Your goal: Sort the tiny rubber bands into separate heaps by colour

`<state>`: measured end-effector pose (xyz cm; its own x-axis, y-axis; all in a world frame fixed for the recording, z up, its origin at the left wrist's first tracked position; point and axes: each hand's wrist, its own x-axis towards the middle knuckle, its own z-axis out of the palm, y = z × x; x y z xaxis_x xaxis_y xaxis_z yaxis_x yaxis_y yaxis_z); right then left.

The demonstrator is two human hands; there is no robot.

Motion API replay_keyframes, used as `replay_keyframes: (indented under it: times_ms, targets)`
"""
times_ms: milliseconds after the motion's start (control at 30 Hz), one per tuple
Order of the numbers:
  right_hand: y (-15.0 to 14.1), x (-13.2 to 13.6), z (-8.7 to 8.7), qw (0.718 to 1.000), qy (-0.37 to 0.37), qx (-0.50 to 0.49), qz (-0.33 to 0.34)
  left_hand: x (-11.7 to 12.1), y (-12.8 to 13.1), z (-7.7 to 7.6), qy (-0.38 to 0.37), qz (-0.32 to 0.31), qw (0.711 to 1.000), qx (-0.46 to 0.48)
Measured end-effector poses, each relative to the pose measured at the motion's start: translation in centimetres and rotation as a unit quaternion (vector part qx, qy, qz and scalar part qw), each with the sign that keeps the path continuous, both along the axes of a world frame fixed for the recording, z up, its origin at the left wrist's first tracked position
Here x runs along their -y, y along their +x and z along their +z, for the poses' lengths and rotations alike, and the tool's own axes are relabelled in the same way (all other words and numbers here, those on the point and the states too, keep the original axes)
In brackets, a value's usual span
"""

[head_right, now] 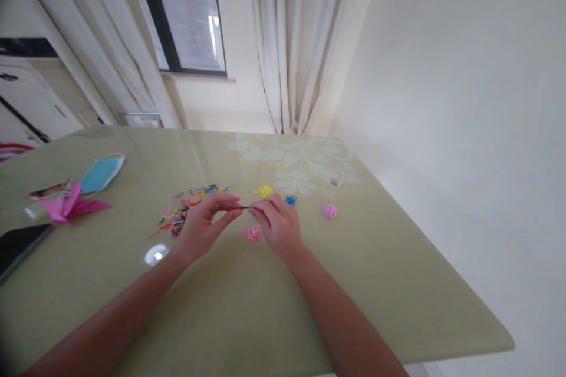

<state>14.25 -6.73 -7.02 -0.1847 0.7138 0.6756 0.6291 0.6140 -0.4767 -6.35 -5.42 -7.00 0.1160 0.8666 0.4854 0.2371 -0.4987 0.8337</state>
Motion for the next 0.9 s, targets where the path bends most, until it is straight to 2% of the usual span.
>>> replay_keyframes:
  times_ms: [133, 233, 333, 400, 500, 567, 700, 833, 900]
  targets:
    - [0.6, -0.6, 0.2, 0.997, -0.028, -0.015, -0.071, -1.4, -1.7, 0.4, 0.002, 0.082, 0.996, -0.046]
    - [0.9, -1.2, 0.0, 0.990, -0.073, 0.033, -0.120, -2.6, -3.7, 0.8, -0.031, 0.161, 0.983, -0.087]
    - [0.9, -1.5, -0.4, 0.977, -0.119, 0.101, -0.147, -3.4, -5.5, 0.9, -0.044, 0.233, 0.953, -0.188]
    - [0.8, -1.7, -0.6, 0.968, -0.142, 0.138, -0.154, -3.6, -6.1, 0.8, -0.035, 0.261, 0.921, -0.286]
    - [0.7, -1.7, -0.7, 0.961, -0.160, 0.171, -0.148, -3.5, -6.3, 0.6, -0.019, 0.261, 0.866, -0.427]
    - [0.6, -1.7, -0.6, 0.960, -0.164, 0.180, -0.141, -3.3, -6.0, 0.5, -0.016, 0.238, 0.845, -0.480]
    - [0.7, -1.9, -0.9, 0.958, -0.166, 0.184, -0.144, -3.2, -5.5, -0.1, -0.011, 0.200, 0.833, -0.516]
    - [0.8, -2.2, -1.4, 0.962, -0.162, 0.173, -0.140, -3.3, -5.5, -0.7, -0.039, 0.193, 0.819, -0.540]
    - [0.8, -2.3, -1.6, 0.965, -0.155, 0.161, -0.139, -3.5, -5.5, -0.8, -0.055, 0.193, 0.821, -0.535]
